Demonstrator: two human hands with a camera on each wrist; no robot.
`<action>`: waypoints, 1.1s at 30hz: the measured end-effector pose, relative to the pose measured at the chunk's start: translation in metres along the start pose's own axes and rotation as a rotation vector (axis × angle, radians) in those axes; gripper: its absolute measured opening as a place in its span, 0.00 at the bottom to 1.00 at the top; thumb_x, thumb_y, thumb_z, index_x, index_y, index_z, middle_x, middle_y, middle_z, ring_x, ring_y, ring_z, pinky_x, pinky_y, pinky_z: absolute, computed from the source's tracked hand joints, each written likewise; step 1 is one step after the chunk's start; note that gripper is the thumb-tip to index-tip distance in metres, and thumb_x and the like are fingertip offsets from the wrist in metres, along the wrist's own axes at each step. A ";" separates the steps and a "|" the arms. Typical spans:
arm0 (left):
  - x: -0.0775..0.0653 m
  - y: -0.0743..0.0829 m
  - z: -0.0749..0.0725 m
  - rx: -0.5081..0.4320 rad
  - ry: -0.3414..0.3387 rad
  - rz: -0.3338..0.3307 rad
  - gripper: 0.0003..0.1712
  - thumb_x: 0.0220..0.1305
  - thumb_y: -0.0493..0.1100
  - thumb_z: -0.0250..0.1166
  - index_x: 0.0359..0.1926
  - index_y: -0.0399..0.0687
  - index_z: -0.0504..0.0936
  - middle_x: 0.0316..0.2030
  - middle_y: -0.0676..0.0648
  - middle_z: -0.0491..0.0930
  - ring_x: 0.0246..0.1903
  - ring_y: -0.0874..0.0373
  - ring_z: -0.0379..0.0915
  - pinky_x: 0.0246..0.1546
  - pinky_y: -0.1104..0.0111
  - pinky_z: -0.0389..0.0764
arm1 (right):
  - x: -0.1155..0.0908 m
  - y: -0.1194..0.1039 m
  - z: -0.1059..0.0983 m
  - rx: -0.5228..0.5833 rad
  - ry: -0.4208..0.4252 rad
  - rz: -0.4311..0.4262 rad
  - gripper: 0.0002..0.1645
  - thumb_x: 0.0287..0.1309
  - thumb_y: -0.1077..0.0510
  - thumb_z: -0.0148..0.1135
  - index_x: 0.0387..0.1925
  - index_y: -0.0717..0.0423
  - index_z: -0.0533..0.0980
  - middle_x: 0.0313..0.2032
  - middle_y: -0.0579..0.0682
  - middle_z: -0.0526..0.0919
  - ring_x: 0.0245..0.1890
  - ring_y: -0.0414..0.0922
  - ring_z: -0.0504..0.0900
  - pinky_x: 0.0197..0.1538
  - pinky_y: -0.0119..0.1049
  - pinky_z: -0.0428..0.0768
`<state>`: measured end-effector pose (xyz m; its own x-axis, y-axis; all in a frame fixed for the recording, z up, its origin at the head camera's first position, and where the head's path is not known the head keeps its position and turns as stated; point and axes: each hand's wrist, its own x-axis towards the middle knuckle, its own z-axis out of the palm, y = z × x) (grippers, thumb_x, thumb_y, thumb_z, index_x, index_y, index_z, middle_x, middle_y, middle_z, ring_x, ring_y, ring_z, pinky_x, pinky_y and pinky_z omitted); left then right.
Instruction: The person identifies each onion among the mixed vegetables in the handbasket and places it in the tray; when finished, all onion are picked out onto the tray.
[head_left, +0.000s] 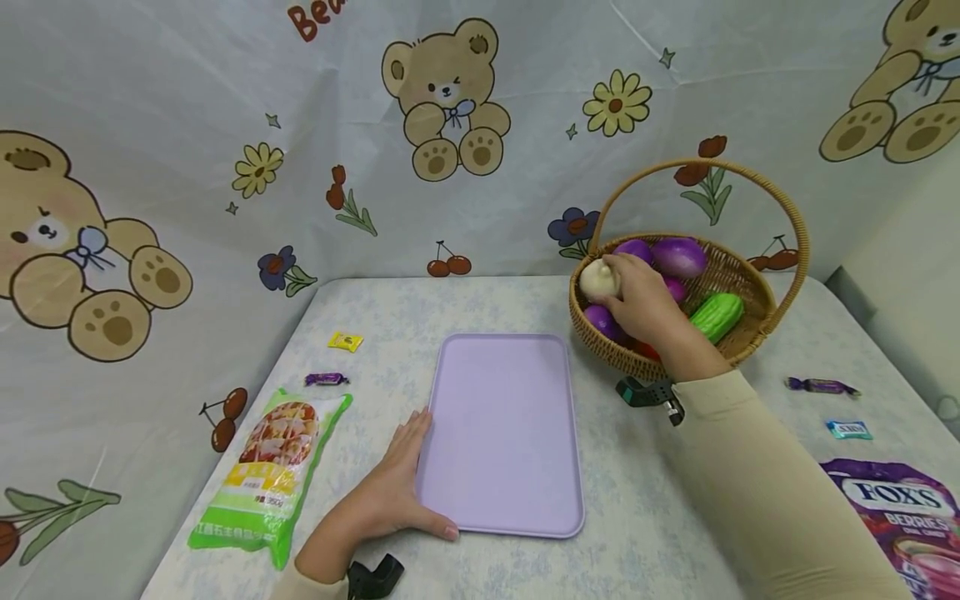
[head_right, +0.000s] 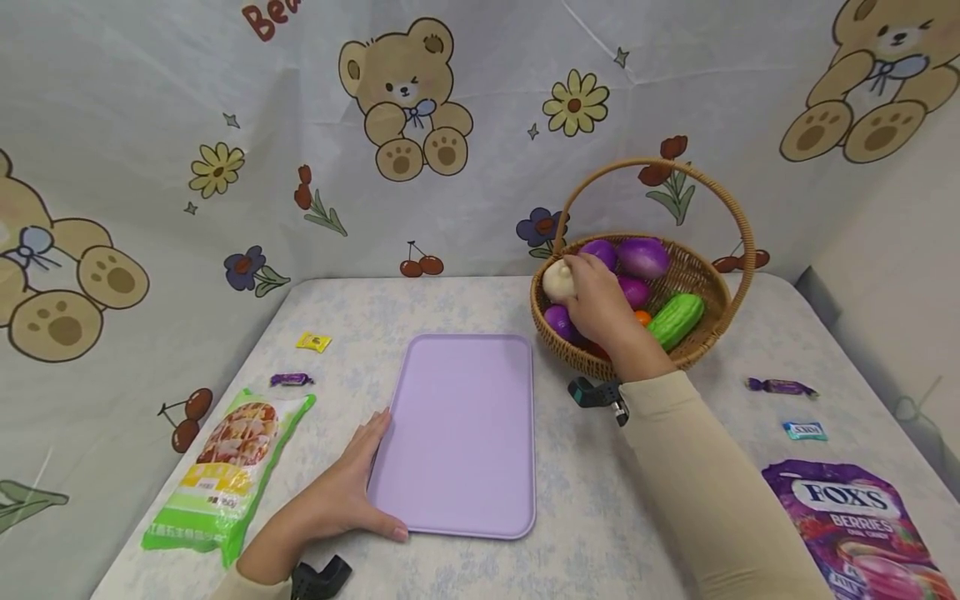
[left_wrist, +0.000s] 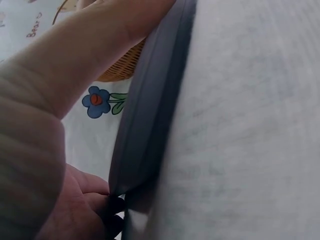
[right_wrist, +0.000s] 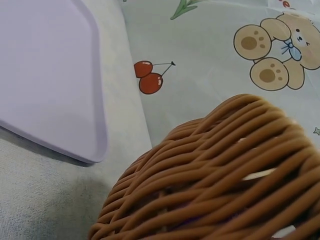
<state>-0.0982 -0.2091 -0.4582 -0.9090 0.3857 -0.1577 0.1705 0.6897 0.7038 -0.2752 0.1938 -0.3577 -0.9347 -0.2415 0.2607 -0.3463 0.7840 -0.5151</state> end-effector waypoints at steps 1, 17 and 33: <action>0.000 0.000 0.000 0.001 0.001 -0.001 0.96 0.26 0.72 0.89 0.85 0.44 0.36 0.83 0.41 0.32 0.80 0.45 0.21 0.77 0.45 0.37 | 0.000 0.000 0.000 -0.003 0.007 0.001 0.35 0.69 0.67 0.66 0.72 0.74 0.66 0.71 0.73 0.66 0.72 0.69 0.62 0.75 0.62 0.58; 0.000 -0.001 0.001 -0.010 0.002 0.008 0.96 0.26 0.72 0.89 0.85 0.45 0.36 0.83 0.42 0.33 0.80 0.46 0.22 0.77 0.45 0.37 | -0.006 0.002 -0.006 0.028 0.059 0.049 0.35 0.67 0.63 0.72 0.71 0.68 0.71 0.70 0.70 0.70 0.72 0.67 0.63 0.74 0.62 0.60; -0.001 -0.001 0.001 0.002 0.010 0.025 0.96 0.26 0.72 0.89 0.85 0.43 0.37 0.83 0.41 0.34 0.81 0.46 0.23 0.77 0.46 0.37 | -0.015 -0.014 -0.019 0.108 0.144 0.040 0.38 0.65 0.63 0.74 0.73 0.66 0.70 0.69 0.67 0.72 0.70 0.65 0.67 0.71 0.62 0.67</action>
<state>-0.0976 -0.2097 -0.4596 -0.9083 0.3966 -0.1333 0.1939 0.6813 0.7059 -0.2545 0.1973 -0.3391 -0.9294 -0.1212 0.3486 -0.3233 0.7232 -0.6103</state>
